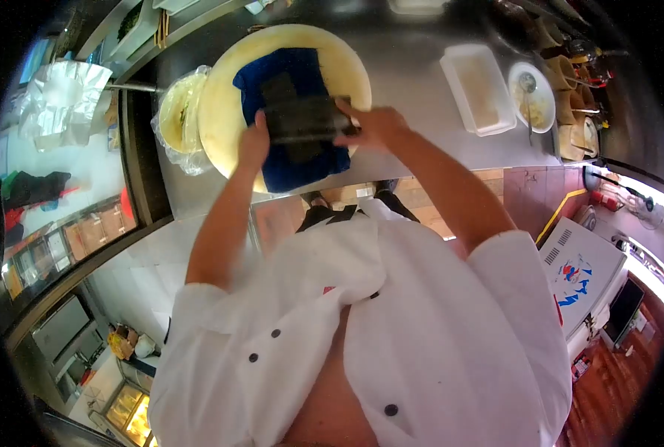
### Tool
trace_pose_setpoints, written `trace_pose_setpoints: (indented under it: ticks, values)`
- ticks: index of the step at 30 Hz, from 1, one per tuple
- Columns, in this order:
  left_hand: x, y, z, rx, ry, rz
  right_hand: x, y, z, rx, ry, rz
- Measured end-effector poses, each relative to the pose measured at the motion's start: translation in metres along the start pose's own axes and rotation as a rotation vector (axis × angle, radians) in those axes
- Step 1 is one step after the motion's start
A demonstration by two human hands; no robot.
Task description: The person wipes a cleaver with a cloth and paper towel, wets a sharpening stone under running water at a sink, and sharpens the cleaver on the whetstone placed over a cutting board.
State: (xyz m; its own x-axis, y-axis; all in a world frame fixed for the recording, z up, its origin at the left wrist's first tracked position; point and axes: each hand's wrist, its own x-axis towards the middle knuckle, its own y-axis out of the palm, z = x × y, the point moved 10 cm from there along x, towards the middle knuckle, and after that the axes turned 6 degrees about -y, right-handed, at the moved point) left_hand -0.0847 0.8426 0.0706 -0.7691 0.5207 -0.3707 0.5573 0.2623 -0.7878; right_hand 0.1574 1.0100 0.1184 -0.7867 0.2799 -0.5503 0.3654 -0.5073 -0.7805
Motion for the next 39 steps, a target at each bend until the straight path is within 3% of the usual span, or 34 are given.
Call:
trace_pose_setpoints:
  ticks: [4,6,10,12,14,18,24,27,32,33,39]
  values:
    - [-0.073,0.023,0.012,0.099,-0.012,0.096,-0.076,0.055,0.007,0.204,0.064,0.073]
    - [-0.057,0.022,0.007,0.159,0.008,0.076,-0.076,0.047,0.013,0.111,0.025,-0.117]
    - [0.026,0.001,-0.031,0.134,0.116,0.0,-0.021,-0.001,-0.003,0.132,0.127,-0.033]
    - [0.029,-0.006,-0.042,0.12,0.062,0.008,-0.016,-0.011,-0.005,0.115,0.139,0.021]
    - [0.01,0.007,-0.028,0.122,0.051,-0.032,-0.024,0.015,-0.01,0.081,0.118,-0.029]
    - [-0.079,0.022,-0.01,0.155,0.01,0.086,-0.096,0.063,0.007,0.243,0.042,-0.048]
    - [0.013,0.003,-0.032,0.164,0.033,-0.025,-0.031,0.009,-0.004,0.131,0.1,-0.09]
    - [0.017,0.0,-0.032,0.121,0.007,-0.037,-0.028,-0.009,-0.006,0.102,0.129,-0.024]
    - [-0.092,0.029,0.023,0.023,-0.03,0.018,-0.088,0.061,0.004,0.225,-0.008,0.0]
    - [-0.093,0.027,0.024,0.022,-0.014,0.018,-0.093,0.049,0.014,0.107,0.014,0.076]
    - [0.007,-0.019,0.015,-0.003,-0.125,-0.057,0.016,-0.029,0.014,0.097,-0.102,-0.061]
